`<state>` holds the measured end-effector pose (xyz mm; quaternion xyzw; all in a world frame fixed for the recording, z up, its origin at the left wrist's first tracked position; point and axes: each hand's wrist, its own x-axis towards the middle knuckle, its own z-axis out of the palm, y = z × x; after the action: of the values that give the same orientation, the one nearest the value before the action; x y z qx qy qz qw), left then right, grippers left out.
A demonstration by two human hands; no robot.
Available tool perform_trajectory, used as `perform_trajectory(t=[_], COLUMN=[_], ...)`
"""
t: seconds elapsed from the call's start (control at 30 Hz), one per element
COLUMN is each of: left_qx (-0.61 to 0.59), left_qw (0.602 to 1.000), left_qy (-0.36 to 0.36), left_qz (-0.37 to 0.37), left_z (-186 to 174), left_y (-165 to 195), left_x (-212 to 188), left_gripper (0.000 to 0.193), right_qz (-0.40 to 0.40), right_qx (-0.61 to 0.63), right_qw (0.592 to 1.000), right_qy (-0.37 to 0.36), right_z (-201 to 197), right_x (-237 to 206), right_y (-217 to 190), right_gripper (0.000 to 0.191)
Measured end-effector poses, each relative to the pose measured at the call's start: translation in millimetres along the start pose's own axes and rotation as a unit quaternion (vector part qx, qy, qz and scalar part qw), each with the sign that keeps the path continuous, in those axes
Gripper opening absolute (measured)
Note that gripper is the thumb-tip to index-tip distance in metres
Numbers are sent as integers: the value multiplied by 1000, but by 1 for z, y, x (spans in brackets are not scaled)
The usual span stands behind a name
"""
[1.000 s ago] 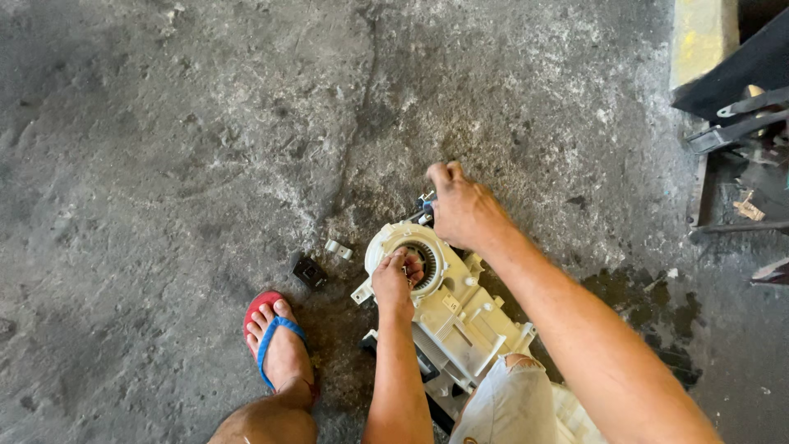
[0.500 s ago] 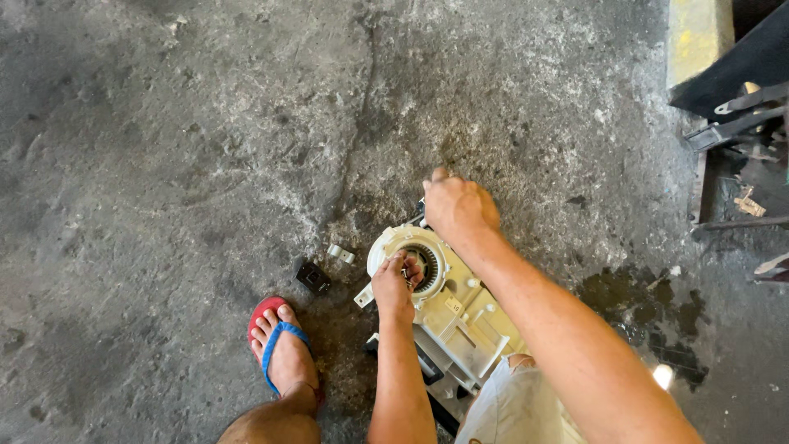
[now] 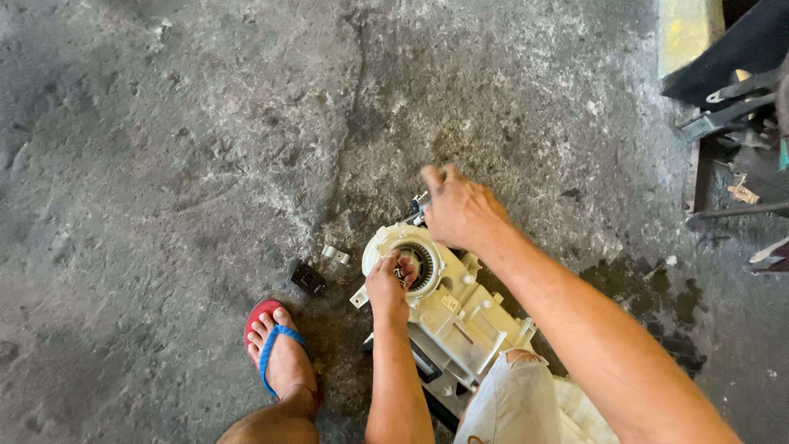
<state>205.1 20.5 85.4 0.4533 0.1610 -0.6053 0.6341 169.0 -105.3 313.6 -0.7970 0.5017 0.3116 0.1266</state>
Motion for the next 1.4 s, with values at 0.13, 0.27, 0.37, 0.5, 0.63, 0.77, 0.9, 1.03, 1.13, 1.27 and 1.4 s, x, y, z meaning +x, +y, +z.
perform_trajectory(t=[0.13, 0.27, 0.37, 0.5, 0.63, 0.77, 0.9, 1.03, 1.13, 1.27, 1.4], left_qx=[-11, -7, -8, -13, -16, -8, -13, -15, -21, -27, -29], left_qw=[1000, 1000, 1000, 1000, 1000, 1000, 1000, 1000, 1000, 999, 999], left_qy=[1, 3, 0, 8, 9, 4, 10, 5, 0, -25, -18], left_qz=[-2, -2, -1, -1, 2, -3, -12, -1, -5, -9, -10], left_z=[1, 3, 2, -4, -6, -3, -1, -1, 6, 10, 7], left_y=[0, -1, -2, -1, -1, -1, 2, 6, 5, 1, 7], left_x=[1, 1, 1, 5, 8, 6, 5, 5, 4, 0, 3], left_gripper=[26, 26, 26, 26, 27, 26, 23, 20, 20, 21, 24], right_qz=[-2, 66, -33, -184, 98, -141, -268, 32, 49, -265, -84], right_qx=[48, 28, -18, -123, 120, -165, -261, 23, 44, -242, -2], right_qw=[994, 997, 999, 970, 988, 976, 927, 999, 997, 933, 996], right_qy=[99, 10, 25, 98, 29, 23, 7, 6, -25, -8, -16], right_z=[-7, -14, -7, 9, 4, -4, 1, 3, -6, -16, -17], right_x=[-2, 2, 6, 19, 32, 26, 28, 42, 40, 27, 33], right_y=[-11, -11, -3, -4, -3, 13, 17, 11, 14, 17, 10], right_gripper=[48, 39, 43, 31, 43, 37, 23, 28, 27, 43, 35])
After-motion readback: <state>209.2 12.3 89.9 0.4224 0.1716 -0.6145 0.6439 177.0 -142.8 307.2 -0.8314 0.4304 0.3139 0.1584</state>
